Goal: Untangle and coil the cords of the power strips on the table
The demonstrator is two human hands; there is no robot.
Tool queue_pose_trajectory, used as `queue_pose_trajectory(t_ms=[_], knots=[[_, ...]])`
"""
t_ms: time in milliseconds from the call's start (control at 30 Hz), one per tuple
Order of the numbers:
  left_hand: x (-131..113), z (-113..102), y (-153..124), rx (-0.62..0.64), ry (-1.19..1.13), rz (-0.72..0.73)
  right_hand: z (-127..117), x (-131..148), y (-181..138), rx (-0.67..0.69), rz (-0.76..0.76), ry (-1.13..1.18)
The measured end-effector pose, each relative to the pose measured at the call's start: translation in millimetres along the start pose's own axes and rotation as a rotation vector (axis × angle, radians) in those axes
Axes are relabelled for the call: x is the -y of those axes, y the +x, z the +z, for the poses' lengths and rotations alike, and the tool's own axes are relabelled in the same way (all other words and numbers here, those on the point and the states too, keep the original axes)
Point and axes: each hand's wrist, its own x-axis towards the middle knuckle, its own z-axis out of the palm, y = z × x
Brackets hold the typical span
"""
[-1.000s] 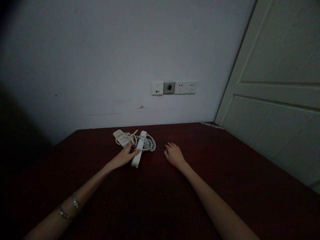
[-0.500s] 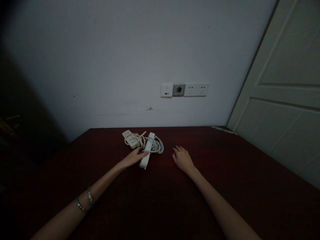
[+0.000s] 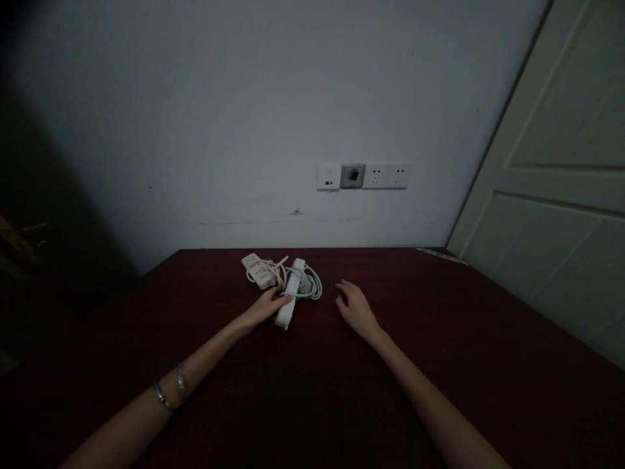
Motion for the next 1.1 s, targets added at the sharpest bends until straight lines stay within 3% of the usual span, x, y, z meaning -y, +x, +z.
queue_pose_trajectory(t_ms=[233, 400, 533, 633, 767, 933, 1100], knots=[[-16, 1, -12, 0.034, -0.206, 0.061, 8, 25, 1, 0.027, 0.309, 0.842], [-39, -1, -31, 0.193, -0.432, 0.053, -1, 37, 2, -0.113, 0.419, 1.198], [-46, -1, -40, 0.206, -0.534, 0.109, -16, 59, -4, 0.17, 0.39, 1.424], [-42, 0, -41, 0.252, -0.557, 0.16, -19, 79, -12, 0.316, 0.372, 1.501], [-36, 0, -41, 0.347, -0.566, 0.254, -15, 93, -18, 0.354, 0.332, 1.46], [-31, 1, -42, 0.483, -0.552, 0.29, -3, 87, -18, 0.223, 0.409, 1.458], [-25, -1, -36, 0.531, -0.491, 0.3, 3, 84, -18, 0.142, 0.439, 1.44]])
